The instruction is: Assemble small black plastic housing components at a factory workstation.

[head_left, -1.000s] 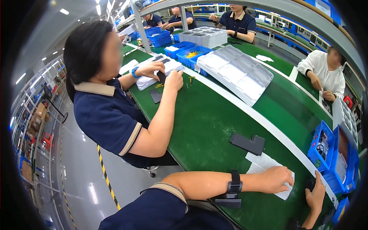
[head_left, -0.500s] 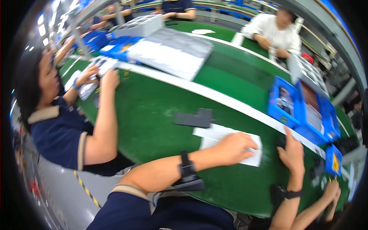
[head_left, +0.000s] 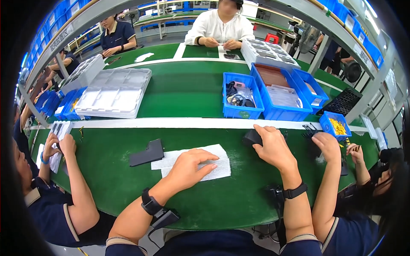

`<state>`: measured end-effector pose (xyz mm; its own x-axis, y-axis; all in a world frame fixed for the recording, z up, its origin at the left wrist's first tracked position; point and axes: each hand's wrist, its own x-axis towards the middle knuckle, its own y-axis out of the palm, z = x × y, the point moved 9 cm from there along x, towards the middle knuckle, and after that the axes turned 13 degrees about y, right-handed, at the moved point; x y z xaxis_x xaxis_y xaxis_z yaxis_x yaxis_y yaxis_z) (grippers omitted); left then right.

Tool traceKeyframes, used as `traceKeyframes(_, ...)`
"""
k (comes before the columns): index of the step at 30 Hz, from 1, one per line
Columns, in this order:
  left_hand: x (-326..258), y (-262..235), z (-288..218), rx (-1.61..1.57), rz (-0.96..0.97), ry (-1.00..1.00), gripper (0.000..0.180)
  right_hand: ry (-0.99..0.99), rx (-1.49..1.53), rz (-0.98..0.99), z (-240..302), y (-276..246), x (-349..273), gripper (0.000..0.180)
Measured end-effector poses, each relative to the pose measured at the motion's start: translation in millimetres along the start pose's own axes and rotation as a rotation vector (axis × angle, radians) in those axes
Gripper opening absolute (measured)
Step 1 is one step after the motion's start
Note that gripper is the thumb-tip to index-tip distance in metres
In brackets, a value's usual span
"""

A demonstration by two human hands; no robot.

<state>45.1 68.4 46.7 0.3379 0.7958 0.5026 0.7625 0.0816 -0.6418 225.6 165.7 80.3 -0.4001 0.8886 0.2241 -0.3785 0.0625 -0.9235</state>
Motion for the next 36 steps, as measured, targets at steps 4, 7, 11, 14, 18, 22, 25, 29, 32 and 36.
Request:
traceKeyframes(4, -3, -4, -1, 0.018, -0.021, 0.022, 0.021, -0.014, -0.088, -0.037, 12, 6, 0, 0.058)
traceKeyframes(7, 0, -4, -2, 0.02, -0.028, 0.05, 0.021, -0.009, -0.149, -0.075, 11, 6, 2, 0.058)
traceKeyframes(11, 3, -5, -3, -0.012, -0.018, 0.02, 0.02, 0.025, -0.119, -0.051, 8, 5, 2, 0.055)
traceKeyframes(14, -4, -9, 2, 0.021, -0.052, 0.039, 0.02, -0.008, -0.073, -0.063, 18, 2, 4, 0.055)
traceKeyframes(18, -4, -6, 2, -0.005, -0.053, 0.035, 0.02, -0.024, 0.034, -0.087, 15, -7, 1, 0.048)
traceKeyframes(22, -3, 1, 1, -0.023, -0.026, 0.039, 0.023, 0.002, 0.042, -0.176, 13, -8, -4, 0.043)
traceKeyframes(25, -5, 0, 3, -0.018, -0.014, 0.01, 0.024, 0.006, 0.033, -0.192, 12, -1, -2, 0.043)
traceKeyframes(29, -5, 2, 5, -0.023, -0.021, 0.021, 0.024, 0.072, 0.082, -0.111, 6, -3, -1, 0.042)
traceKeyframes(32, -6, 3, 8, -0.038, -0.03, 0.009, 0.023, 0.017, 0.017, -0.161, 8, -1, -1, 0.044)
traceKeyframes(36, -7, 3, 10, -0.041, -0.069, 0.026, 0.022, 0.122, 0.038, -0.151, 2, -3, 1, 0.044)
